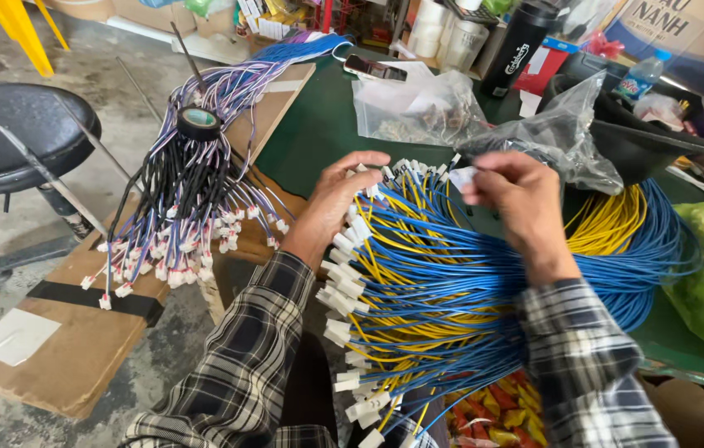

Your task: The person sits at a workbench and repeatedly picks up small white plastic connectors and blue and yellow wires. They insert the wire ends into the connectors by hand and place the finished units into a growing pile on the table.

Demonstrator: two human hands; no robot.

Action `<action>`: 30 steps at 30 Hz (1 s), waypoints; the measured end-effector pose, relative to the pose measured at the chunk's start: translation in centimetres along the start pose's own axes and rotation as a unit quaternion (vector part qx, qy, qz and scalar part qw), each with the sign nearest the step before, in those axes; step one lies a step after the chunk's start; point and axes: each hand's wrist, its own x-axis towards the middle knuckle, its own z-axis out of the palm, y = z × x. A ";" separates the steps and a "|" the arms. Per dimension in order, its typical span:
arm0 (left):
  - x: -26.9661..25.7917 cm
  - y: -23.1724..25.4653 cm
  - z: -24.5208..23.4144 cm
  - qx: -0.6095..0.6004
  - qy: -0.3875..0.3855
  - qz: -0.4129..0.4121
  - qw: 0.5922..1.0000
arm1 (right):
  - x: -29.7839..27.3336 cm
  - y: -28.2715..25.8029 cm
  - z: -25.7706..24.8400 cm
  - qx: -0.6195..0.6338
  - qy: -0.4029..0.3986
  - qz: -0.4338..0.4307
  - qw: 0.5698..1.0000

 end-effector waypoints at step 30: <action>1.3 -2.5 0.2 -0.095 0.105 0.026 0.990 | -1.7 -2.1 12.0 -0.169 0.016 -0.194 0.966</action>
